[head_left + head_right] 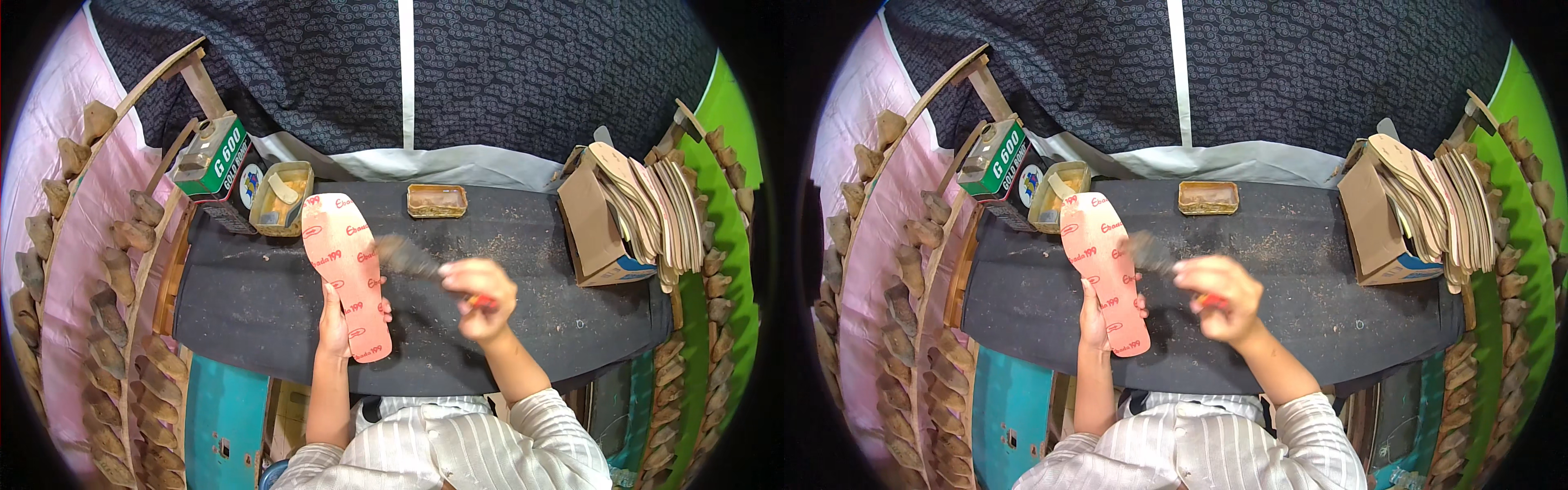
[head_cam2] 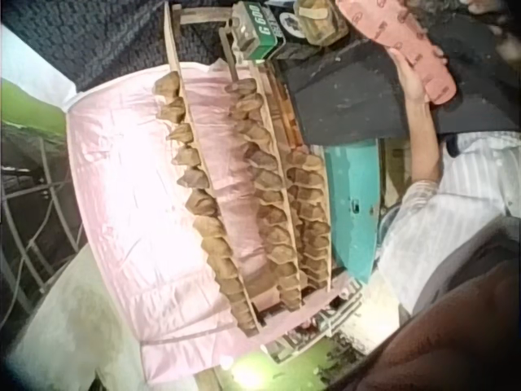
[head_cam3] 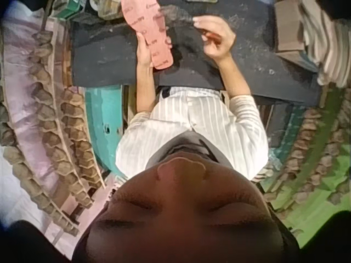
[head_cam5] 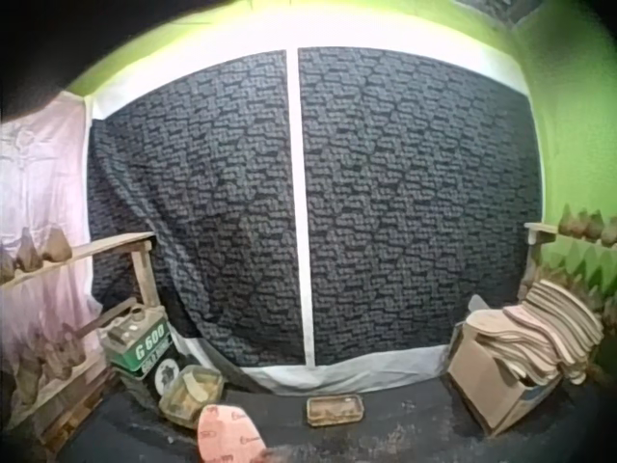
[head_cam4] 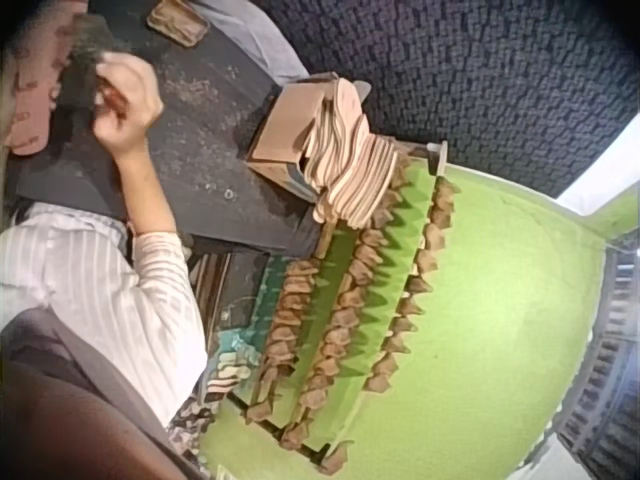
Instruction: The person takes shoe soles from a box one at a time, applies adhesive onto their surfaces using a brush, and places them into a basket.
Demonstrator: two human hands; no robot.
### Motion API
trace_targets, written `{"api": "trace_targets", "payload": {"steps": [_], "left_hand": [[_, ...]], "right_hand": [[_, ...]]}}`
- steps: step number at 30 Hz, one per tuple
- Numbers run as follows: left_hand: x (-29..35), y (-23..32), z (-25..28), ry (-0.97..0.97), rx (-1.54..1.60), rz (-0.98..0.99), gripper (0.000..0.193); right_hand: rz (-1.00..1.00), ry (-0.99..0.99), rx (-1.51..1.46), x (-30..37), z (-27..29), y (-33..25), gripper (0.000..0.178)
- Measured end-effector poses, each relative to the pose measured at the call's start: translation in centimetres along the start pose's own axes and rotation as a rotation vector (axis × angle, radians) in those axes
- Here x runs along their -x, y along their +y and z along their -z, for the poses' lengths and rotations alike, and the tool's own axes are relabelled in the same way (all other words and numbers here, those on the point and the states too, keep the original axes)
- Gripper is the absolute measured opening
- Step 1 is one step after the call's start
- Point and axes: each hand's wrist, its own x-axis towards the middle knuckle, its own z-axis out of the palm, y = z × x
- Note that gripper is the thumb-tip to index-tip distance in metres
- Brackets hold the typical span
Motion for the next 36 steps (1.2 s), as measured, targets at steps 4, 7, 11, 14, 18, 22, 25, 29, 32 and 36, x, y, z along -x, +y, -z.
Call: {"api": "trace_targets", "payload": {"steps": [4, 7, 11, 14, 18, 22, 25, 29, 32, 36], "left_hand": [[0.0, 0.3, 0.9, -0.052, 0.058, -0.014, 0.064], [0.1, 1.0, 0.8, -0.133, 0.093, -0.007, 0.066], [0.3, 1.2, -0.1, -0.137, 0.102, -0.027, 0.070], [0.3, 1.1, -0.1, -0.146, 0.117, -0.053, 0.075], [0.1, 0.7, 0.1, -0.131, 0.072, -0.032, 0.080], [0.1, 0.5, 0.4, -0.112, 0.084, -0.025, 0.081], [0.1, 0.2, 0.4, -0.143, 0.074, -0.027, 0.082], [0.4, -0.3, 0.1, -0.146, 0.062, 0.001, 0.082], [0.5, -0.8, -0.1, -0.182, 0.038, 0.025, 0.082], [0.4, -1.2, -0.3, -0.210, -0.015, 0.046, 0.083]], "right_hand": [[-0.062, 0.109, 0.269, -1.4, 0.2, 3.5, 0.036], [-0.228, 0.112, 0.280, 0.0, -0.1, 8.3, 0.031], [-0.287, 0.079, 0.307, 1.4, 0.1, 12.5, 0.031], [-0.298, -0.017, 0.413, 2.4, 0.1, 14.3, 0.029], [-0.313, -0.035, 0.407, 3.3, 0.2, 15.2, 0.029], [-0.278, 0.007, 0.441, 3.1, 0.3, 15.1, 0.028], [-0.280, 0.027, 0.459, 2.9, 0.6, 14.6, 0.026], [-0.191, 0.118, 0.494, 1.5, 0.7, 12.1, 0.028], [-0.136, 0.154, 0.385, 0.2, 0.3, 8.2, 0.033], [0.159, 0.120, 0.238, -1.6, 0.0, 3.0, 0.034]]}}
